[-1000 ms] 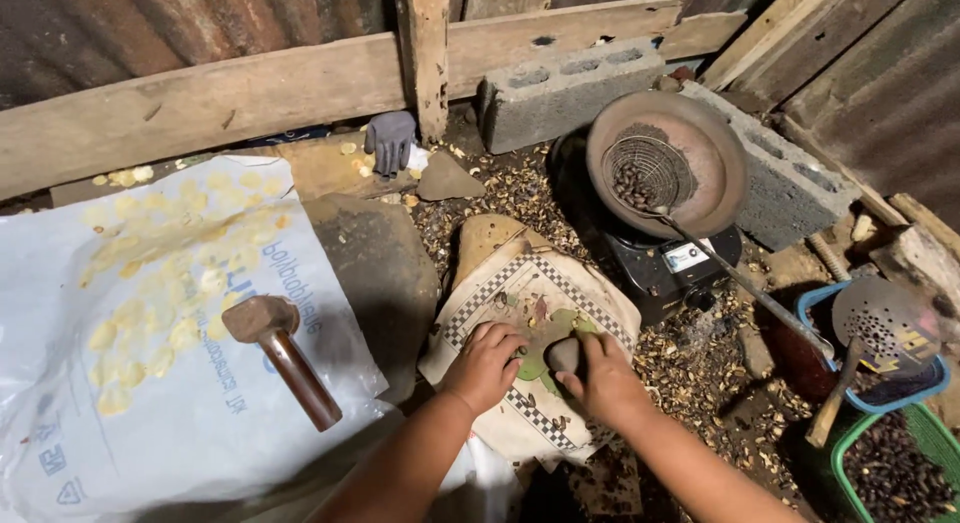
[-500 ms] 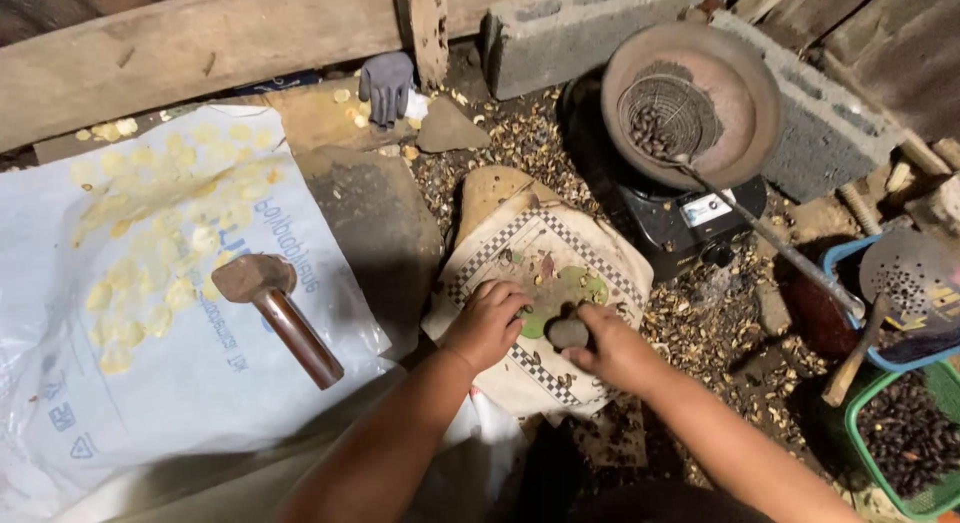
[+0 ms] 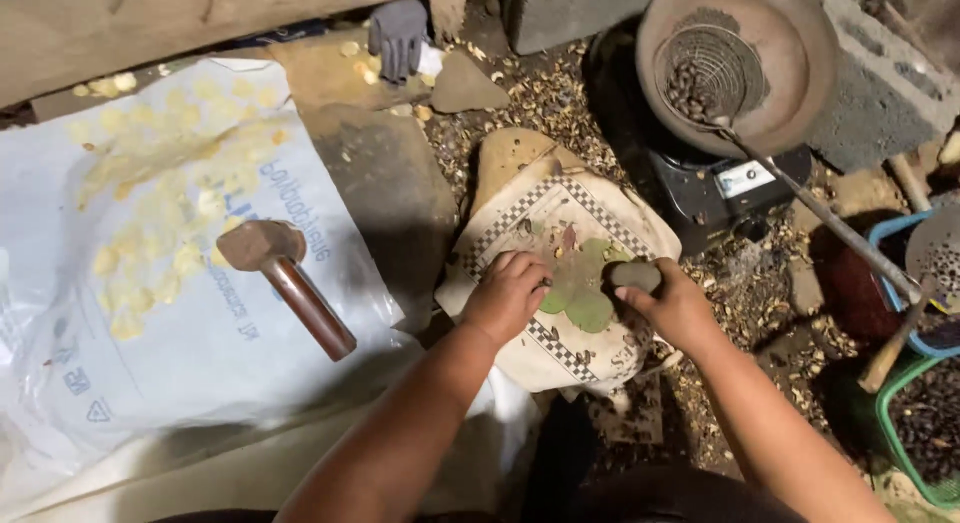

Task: The person stirs dark beans in a metal strainer over a hot electric stove. They then use a hammer to crush light-colored items on a white plastic sheet and a stone pestle to grind items on a patterned cloth, repeating these actions throughout the video.

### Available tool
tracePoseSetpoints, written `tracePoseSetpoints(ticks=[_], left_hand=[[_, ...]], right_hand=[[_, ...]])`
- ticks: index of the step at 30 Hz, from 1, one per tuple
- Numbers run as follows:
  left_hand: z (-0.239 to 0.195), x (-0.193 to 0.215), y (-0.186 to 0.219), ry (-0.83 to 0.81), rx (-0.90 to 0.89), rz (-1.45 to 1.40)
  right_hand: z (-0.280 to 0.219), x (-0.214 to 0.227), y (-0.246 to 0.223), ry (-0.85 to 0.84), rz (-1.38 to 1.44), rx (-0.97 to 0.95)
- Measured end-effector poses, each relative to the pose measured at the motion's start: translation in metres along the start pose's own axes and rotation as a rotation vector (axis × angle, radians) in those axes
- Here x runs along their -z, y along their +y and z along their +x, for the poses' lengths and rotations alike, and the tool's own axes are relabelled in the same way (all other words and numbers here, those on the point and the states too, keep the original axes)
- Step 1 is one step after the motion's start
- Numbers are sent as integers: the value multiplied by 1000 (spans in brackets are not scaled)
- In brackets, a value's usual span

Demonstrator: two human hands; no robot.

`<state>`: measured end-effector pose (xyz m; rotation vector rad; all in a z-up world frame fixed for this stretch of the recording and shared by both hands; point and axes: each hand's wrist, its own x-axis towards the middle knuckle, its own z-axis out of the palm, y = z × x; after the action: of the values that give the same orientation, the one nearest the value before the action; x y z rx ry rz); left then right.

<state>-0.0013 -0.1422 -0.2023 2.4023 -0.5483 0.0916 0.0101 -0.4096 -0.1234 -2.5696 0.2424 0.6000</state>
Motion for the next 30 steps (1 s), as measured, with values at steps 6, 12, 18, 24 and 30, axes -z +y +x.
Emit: tracePoseSetpoints(ticks=[6,12,18,24,30], left_hand=[[7,-17,14,41,83,5],[11,-13,28,41,117,74],[-1,6,10,92,8,101],[-7,5,-1,151,-19,90],[-2,-7,4,160,95,5]], right_hand=[[-12,-22,8,238,-218,259],[-12,-8,-24,86,-305,250],[-26,-30,-46,106,-244,539],[-19,-18,-50,-96,-64,265],[-30,-18,-58,-116,-288,262]])
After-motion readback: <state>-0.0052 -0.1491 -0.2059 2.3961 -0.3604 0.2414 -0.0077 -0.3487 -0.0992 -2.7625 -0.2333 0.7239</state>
